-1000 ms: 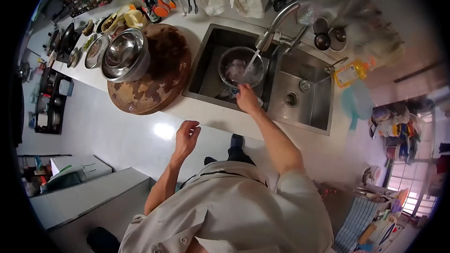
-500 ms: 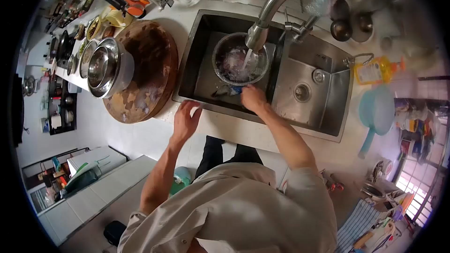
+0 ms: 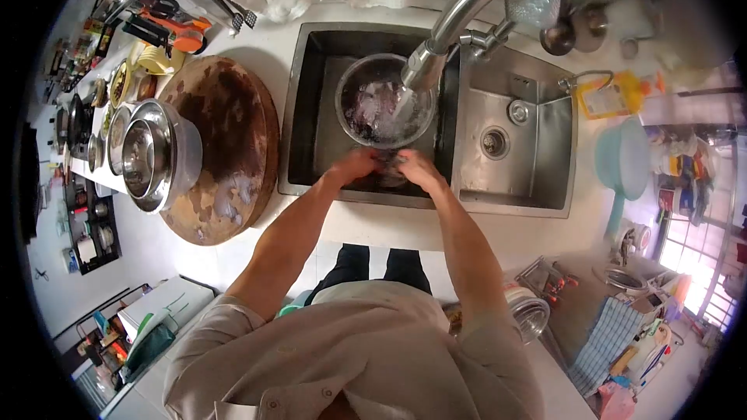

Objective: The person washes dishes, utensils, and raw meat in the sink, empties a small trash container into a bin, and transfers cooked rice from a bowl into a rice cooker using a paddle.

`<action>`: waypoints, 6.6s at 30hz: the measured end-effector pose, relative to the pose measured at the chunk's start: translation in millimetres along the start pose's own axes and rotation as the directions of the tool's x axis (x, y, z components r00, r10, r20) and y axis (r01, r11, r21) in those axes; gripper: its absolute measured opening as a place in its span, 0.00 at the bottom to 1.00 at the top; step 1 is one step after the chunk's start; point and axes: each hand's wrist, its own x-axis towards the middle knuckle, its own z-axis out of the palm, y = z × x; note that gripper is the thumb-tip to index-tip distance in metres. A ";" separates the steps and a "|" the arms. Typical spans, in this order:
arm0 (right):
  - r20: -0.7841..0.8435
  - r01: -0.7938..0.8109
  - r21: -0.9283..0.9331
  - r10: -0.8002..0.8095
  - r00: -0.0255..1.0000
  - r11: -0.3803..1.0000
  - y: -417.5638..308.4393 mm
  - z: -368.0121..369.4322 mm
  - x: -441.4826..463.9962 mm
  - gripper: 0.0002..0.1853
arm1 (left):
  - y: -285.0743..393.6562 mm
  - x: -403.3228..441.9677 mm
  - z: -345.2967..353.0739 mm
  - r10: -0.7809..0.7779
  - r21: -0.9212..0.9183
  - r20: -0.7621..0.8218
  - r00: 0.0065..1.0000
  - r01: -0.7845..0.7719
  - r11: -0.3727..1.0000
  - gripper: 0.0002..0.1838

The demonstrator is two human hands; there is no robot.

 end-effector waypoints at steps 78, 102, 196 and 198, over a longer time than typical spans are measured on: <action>0.279 -0.190 -0.042 0.194 0.940 0.981 -35.5 17.9 22.1 0.38 | -50.9 52.8 23.7 -0.215 -0.793 0.114 0.970 0.219 0.568 0.14; -0.100 0.106 0.247 -0.084 0.992 0.963 -71.9 7.2 -25.3 0.24 | -16.9 7.9 10.7 -0.107 -0.939 0.078 0.991 0.109 0.325 0.15; -0.342 0.336 0.085 -0.290 0.894 0.938 -177.8 11.3 -12.4 0.20 | 29.6 -112.7 1.5 0.135 -0.002 -0.653 0.746 -0.179 0.984 0.17; -0.239 0.283 0.509 -0.183 0.954 0.813 -178.0 20.1 -5.9 0.22 | 23.8 -119.1 -8.9 0.059 -0.060 -0.708 0.704 -0.143 0.988 0.18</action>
